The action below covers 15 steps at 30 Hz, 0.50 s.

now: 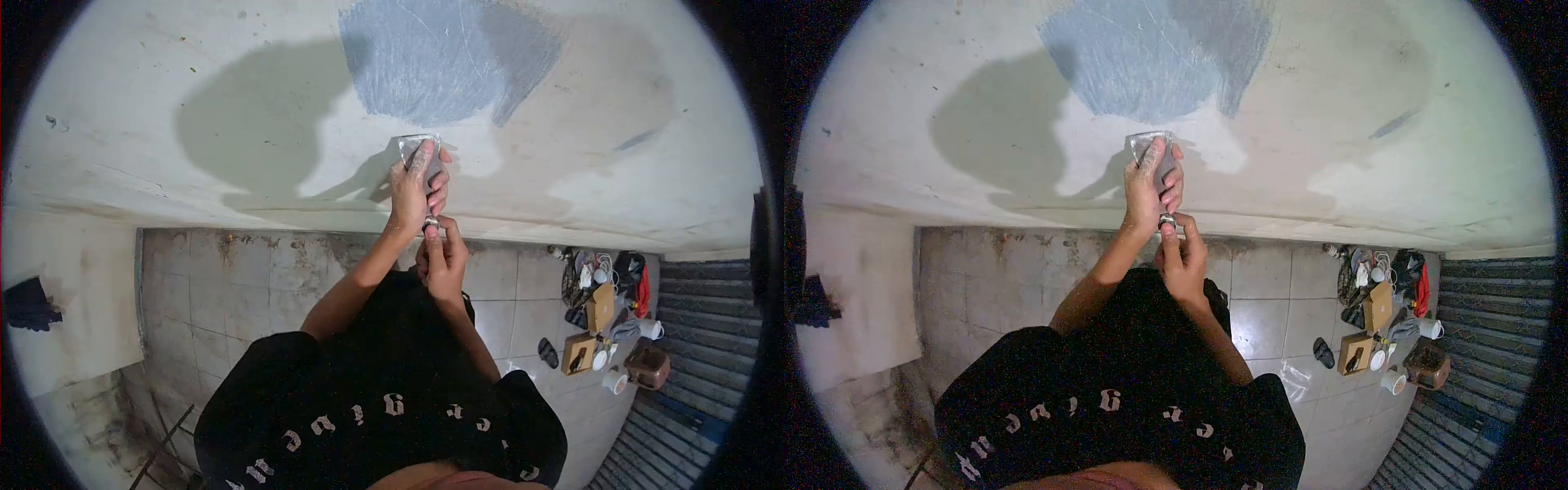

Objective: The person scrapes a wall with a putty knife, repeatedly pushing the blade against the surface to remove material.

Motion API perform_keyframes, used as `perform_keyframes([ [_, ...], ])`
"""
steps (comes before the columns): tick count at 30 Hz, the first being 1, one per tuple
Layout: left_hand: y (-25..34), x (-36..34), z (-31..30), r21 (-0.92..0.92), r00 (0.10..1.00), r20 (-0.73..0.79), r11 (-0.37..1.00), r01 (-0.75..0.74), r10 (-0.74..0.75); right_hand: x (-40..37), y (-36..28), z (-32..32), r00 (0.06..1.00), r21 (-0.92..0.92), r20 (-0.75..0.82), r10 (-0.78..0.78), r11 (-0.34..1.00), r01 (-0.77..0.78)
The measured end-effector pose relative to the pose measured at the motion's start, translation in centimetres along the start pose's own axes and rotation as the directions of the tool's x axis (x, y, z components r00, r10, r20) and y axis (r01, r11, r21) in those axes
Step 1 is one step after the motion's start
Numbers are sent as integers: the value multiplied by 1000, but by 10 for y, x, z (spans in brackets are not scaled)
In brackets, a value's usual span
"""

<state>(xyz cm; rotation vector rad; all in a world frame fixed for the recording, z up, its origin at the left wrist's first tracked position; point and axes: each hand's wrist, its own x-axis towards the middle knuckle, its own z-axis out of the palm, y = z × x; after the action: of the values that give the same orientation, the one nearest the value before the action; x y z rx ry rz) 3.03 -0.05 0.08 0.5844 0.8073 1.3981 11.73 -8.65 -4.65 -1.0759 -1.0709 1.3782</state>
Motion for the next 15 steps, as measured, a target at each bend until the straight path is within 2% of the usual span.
perform_keyframes([
  [4, -1, -2, 3, -5, 999, -16, 1000, -29, 29, 1, -1, -1, 999, 59, 30, -16, 998, 14],
  [10, 10, -7, 7, 1, 999, -4, 999, -38, 38, 1, 1, -5, 995, 11, 55, -82, 997, 81],
  [15, 8, -1, 6, -27, 999, -18, 999, -47, 46, 7, -1, -3, 997, 23, 55, -54, 998, 53],
])
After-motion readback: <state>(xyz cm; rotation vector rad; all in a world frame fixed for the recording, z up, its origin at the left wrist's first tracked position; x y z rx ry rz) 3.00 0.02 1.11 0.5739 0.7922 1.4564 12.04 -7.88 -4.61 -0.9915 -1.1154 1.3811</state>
